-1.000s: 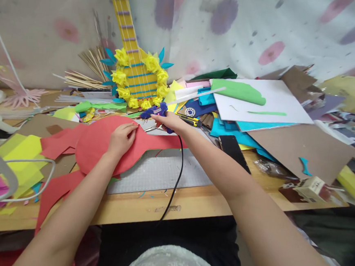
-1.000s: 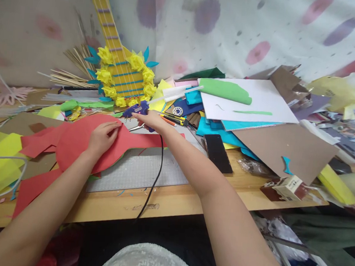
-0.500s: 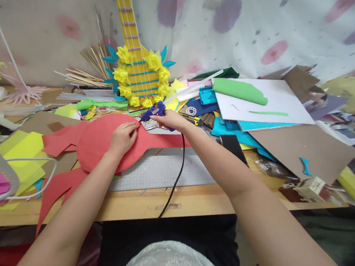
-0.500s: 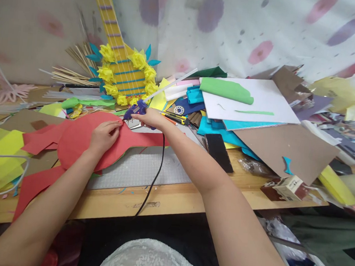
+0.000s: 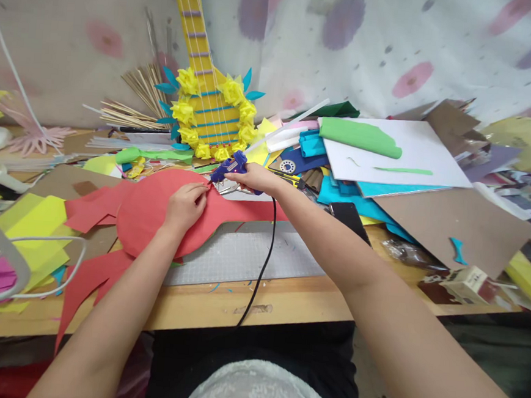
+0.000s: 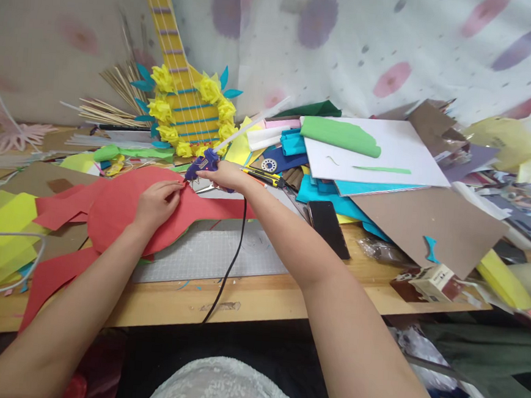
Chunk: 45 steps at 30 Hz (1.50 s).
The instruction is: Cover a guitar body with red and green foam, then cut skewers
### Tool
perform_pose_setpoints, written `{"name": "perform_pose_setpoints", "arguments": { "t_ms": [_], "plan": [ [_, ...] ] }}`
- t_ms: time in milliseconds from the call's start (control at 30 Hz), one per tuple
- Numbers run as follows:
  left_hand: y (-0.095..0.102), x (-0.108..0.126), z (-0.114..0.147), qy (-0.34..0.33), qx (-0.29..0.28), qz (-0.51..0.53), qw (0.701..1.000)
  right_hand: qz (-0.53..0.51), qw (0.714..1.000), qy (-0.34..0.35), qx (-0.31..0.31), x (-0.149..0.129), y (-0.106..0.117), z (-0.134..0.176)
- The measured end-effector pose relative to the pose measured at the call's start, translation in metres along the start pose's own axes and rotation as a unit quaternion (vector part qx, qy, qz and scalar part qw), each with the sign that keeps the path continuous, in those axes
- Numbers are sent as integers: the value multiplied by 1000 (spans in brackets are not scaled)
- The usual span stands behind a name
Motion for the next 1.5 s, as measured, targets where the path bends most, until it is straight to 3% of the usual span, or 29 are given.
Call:
{"name": "perform_pose_setpoints", "arguments": {
  "t_ms": [300, 500, 700, 1200, 1500],
  "plan": [
    [0, 0, 0, 4, -6, 0, 1000, 22, 1000, -1, 18, -3, 1, 0],
    [6, 2, -2, 49, 29, -19, 998, 13, 1000, 1, 13, -2, 1, 1],
    [6, 2, -1, 47, -5, -33, 998, 22, 999, -3, 25, -2, 0, -1],
    [3, -1, 0, 29, -22, -59, 998, 18, 998, -10, 59, -3, 1, -4],
    [1, -1, -1, 27, -38, -57, 997, -71, 996, -17, 52, 6, -1, -6]
  ]
}}
Point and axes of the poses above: each hand's wrist, its own z-axis away from the middle knuckle, its own y-axis out of the back of the hand, x = y × z, the point moved 2 cm from there along -z, towards the middle knuckle, and after that the axes turned 13 degrees about -y, right-handed, at the moved point
